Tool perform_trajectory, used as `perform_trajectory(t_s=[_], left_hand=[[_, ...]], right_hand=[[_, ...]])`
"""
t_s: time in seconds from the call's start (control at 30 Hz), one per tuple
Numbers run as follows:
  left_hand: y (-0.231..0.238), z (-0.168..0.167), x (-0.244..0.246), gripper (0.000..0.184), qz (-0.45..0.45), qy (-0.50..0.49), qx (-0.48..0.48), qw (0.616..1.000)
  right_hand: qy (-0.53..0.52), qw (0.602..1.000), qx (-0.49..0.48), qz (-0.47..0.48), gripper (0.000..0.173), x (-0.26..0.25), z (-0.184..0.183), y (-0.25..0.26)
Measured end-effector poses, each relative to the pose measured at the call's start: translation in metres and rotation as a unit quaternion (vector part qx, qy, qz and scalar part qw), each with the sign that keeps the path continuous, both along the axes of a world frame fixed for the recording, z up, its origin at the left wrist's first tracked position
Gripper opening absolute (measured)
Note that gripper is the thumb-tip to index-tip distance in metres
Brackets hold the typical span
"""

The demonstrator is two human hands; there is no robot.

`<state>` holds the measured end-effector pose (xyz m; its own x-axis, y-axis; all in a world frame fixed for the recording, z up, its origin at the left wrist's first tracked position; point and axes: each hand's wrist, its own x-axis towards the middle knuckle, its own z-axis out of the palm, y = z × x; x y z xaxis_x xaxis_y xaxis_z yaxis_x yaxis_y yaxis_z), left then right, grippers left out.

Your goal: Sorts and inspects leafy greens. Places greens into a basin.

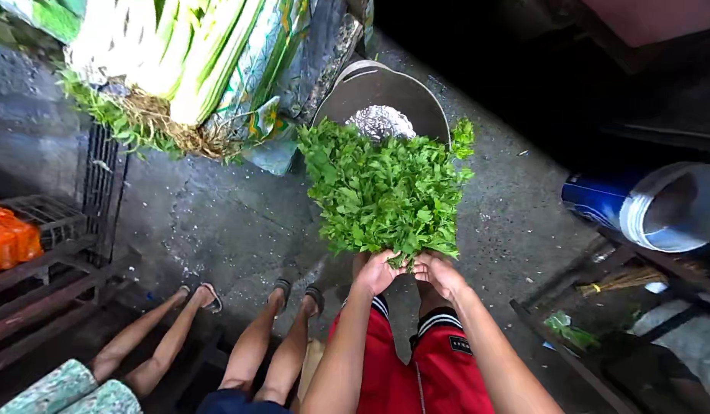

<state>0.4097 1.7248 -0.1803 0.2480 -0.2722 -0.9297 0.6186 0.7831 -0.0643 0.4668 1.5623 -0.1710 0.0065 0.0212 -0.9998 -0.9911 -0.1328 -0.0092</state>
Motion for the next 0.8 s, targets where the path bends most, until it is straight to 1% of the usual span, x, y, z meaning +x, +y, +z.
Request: perform_trajectory(t_s=[0.13, 0.23, 0.37, 0.43, 0.5, 0.53, 0.6, 0.67, 0.73, 0.77, 0.8], left_hand=[[0.005, 0.003, 0.008, 0.016, -0.047, -0.009, 0.041, 0.998], [0.011, -0.001, 0.015, 0.015, -0.094, -0.013, 0.053, 0.994], [0.012, -0.007, 0.026, 0.016, -0.157, 0.015, 0.067, 0.985], [0.012, -0.009, 0.026, 0.024, -0.176, 0.025, 0.082, 0.981], [0.014, -0.011, 0.024, 0.033, -0.182, 0.030, 0.070, 0.980], [0.014, -0.011, 0.024, 0.033, -0.179, 0.035, 0.054, 0.982], [0.013, -0.007, 0.026, 0.030, -0.165, 0.040, 0.024, 0.985], [0.014, -0.007, 0.027, 0.031, -0.154, 0.041, 0.010, 0.987], [0.013, -0.008, 0.029, 0.029, -0.162, 0.046, 0.027, 0.985], [0.012, -0.009, 0.031, 0.025, -0.163, 0.050, 0.043, 0.984], [0.012, -0.009, 0.034, 0.019, -0.160, 0.052, 0.061, 0.984]], right_hand=[[-0.007, 0.999, 0.003, 0.042, 0.023, 0.008, 0.001, 0.010], [-0.019, 0.998, -0.002, 0.058, 0.017, 0.011, -0.003, 0.016], [-0.037, 0.999, -0.025, 0.031, 0.012, 0.008, -0.011, 0.018], [-0.043, 0.999, -0.031, 0.004, 0.013, 0.007, -0.011, 0.023], [-0.061, 0.997, -0.037, 0.011, 0.013, 0.006, -0.010, 0.028], [-0.076, 0.995, -0.045, 0.037, 0.014, 0.005, -0.010, 0.030], [-0.121, 0.982, -0.054, 0.136, 0.016, 0.003, -0.010, 0.033], [-0.172, 0.948, -0.056, 0.261, 0.012, 0.004, -0.013, 0.034], [-0.168, 0.907, -0.049, 0.382, 0.020, 0.013, -0.006, 0.036], [-0.155, 0.892, -0.036, 0.422, 0.025, 0.019, -0.002, 0.038], [-0.153, 0.886, -0.017, 0.437, 0.029, 0.022, 0.002, 0.037]])
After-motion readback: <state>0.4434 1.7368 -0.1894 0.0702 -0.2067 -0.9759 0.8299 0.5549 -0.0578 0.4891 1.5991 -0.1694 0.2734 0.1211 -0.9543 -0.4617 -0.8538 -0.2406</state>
